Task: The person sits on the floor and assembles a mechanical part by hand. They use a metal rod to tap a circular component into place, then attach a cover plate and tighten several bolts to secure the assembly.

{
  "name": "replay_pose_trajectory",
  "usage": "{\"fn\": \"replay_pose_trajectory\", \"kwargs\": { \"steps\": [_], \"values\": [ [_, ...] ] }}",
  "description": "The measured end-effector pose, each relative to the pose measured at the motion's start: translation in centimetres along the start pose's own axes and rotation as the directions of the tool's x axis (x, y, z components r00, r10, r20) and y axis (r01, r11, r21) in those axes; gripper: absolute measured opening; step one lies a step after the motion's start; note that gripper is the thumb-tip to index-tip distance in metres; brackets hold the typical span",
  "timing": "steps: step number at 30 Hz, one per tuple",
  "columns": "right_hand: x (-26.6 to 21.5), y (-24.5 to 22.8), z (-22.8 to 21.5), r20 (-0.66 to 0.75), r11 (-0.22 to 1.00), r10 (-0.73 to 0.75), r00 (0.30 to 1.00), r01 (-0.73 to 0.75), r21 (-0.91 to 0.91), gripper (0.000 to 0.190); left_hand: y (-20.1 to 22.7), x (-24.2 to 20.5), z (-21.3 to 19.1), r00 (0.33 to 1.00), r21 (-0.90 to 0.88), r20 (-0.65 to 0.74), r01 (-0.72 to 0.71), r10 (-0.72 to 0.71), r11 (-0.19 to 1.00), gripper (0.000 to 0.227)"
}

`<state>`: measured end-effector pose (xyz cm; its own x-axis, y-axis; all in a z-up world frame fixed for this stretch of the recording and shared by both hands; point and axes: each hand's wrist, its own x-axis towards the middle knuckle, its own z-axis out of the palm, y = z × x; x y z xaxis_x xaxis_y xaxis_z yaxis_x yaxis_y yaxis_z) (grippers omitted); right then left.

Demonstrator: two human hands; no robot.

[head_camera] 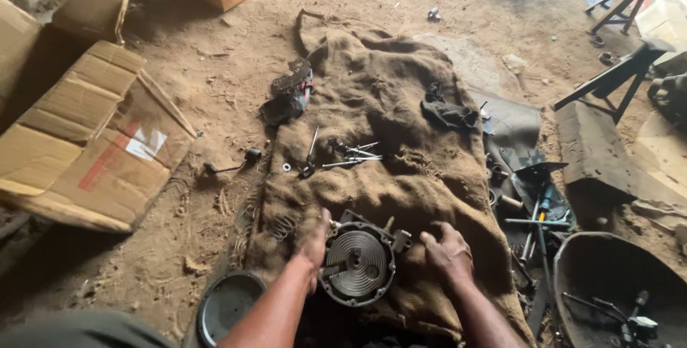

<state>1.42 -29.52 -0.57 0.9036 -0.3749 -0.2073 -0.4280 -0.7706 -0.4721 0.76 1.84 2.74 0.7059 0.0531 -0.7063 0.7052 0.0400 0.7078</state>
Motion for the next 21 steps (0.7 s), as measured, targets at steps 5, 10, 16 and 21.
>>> {"fn": "replay_pose_trajectory", "kwargs": {
  "steps": [5,10,16,21],
  "values": [
    [-3.6,-5.1,-1.2,0.326,0.798,0.219,0.920,-0.361,0.482,0.046,2.6,-4.1,-1.3,0.959,-0.082,-0.170,0.217,-0.228,0.973,0.102],
    [-5.5,-6.4,-0.7,0.554,0.579,0.168,0.815,-0.537,0.614,0.050,0.7,-2.8,-1.1,0.942,0.103,-0.252,0.253,-0.221,0.962,0.097],
    [-6.7,-8.7,-0.7,0.554,0.499,0.148,0.819,-0.545,0.673,0.056,-1.3,0.6,-0.3,0.957,0.355,-0.285,0.160,-0.056,0.921,0.082],
    [-5.2,-9.9,-1.5,0.474,0.508,0.076,0.877,-0.443,0.739,0.060,-1.9,2.8,-0.4,0.951,0.374,-0.306,0.172,-0.054,0.911,0.080]
  ]
}}
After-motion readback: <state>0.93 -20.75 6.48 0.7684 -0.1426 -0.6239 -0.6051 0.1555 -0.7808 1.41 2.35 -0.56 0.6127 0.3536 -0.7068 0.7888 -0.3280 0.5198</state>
